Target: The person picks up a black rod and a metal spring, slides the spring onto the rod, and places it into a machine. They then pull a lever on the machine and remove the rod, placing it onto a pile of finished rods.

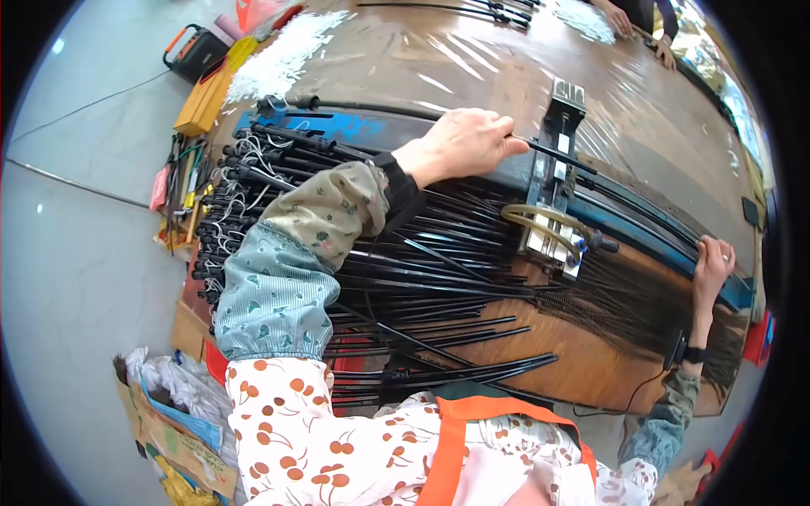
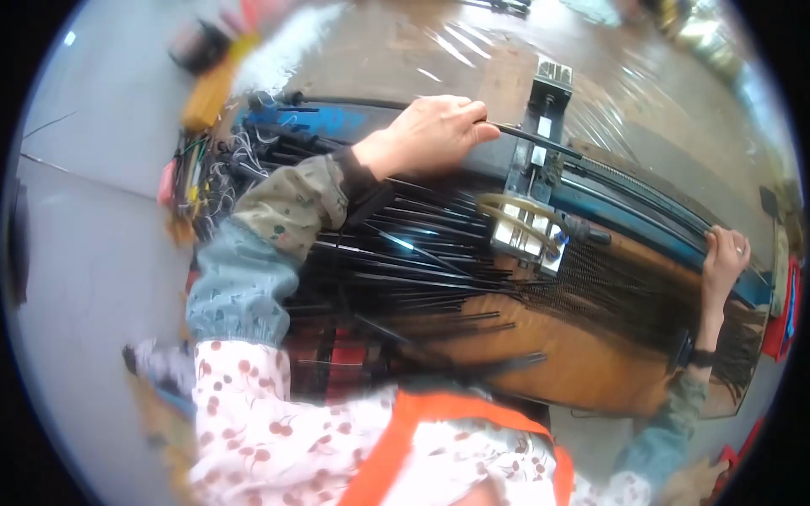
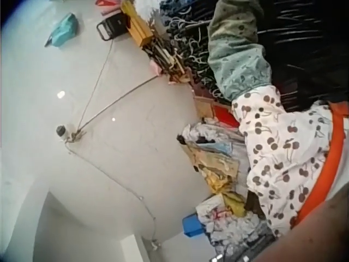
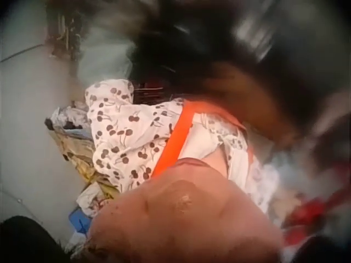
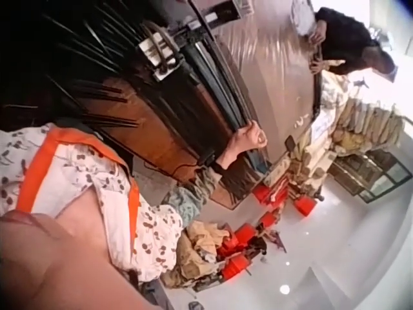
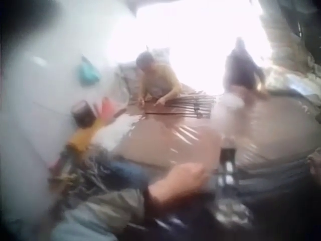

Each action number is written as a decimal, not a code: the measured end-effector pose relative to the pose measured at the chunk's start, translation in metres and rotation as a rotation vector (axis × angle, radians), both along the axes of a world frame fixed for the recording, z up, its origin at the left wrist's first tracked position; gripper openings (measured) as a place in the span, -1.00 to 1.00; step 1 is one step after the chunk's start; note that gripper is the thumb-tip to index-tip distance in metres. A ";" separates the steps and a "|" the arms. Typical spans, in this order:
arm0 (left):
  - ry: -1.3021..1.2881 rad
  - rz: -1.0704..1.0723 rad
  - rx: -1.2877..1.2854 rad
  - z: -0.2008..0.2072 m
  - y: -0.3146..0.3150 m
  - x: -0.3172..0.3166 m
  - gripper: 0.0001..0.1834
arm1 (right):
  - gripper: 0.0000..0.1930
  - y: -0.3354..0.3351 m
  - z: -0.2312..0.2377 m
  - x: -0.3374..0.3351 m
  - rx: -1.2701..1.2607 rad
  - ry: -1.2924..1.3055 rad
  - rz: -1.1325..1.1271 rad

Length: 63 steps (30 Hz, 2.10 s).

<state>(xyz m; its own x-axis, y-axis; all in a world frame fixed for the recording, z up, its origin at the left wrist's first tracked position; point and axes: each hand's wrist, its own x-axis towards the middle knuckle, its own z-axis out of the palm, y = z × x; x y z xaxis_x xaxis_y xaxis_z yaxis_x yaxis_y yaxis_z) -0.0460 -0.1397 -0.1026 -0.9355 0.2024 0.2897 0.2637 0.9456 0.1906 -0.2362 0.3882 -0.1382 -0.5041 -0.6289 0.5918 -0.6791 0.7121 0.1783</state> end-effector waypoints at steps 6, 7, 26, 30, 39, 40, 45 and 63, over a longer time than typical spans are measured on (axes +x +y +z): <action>0.058 0.024 0.158 -0.014 -0.002 0.002 -0.66 | -0.91 -0.008 -0.015 0.002 -0.159 -0.064 -0.022; 0.053 0.029 0.220 -0.015 -0.002 0.001 -0.72 | -0.91 -0.009 -0.014 0.003 -0.163 -0.064 -0.023; -0.051 0.166 -0.009 -0.017 0.010 -0.008 -0.79 | -0.75 -0.118 0.008 0.128 -0.130 -0.186 0.216; -0.112 0.150 -0.020 -0.013 0.016 -0.012 -0.73 | -0.72 -0.125 0.000 0.138 -0.176 -0.252 0.250; -0.066 0.132 0.021 -0.020 0.016 -0.001 -0.74 | -0.80 -0.158 -0.023 0.150 -0.326 -0.605 0.413; -0.026 0.111 0.003 -0.023 0.015 -0.003 -0.77 | -0.81 -0.158 -0.025 0.151 -0.365 -0.699 0.435; 0.214 0.017 -0.129 -0.035 0.009 -0.015 -0.81 | -0.82 -0.163 -0.027 0.124 -0.394 -0.672 0.525; -0.292 0.152 0.154 -0.066 0.187 0.248 -0.64 | -0.72 -0.167 -0.042 0.235 0.238 -0.477 0.333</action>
<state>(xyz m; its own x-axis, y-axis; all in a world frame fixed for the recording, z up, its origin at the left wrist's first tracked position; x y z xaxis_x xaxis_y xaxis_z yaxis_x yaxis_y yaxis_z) 0.2018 0.0475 -0.1685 -0.9993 0.0296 0.0223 0.0359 0.9241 0.3805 -0.0012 0.2214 -0.1797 -0.4324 -0.8846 0.1750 -0.9016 0.4266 -0.0713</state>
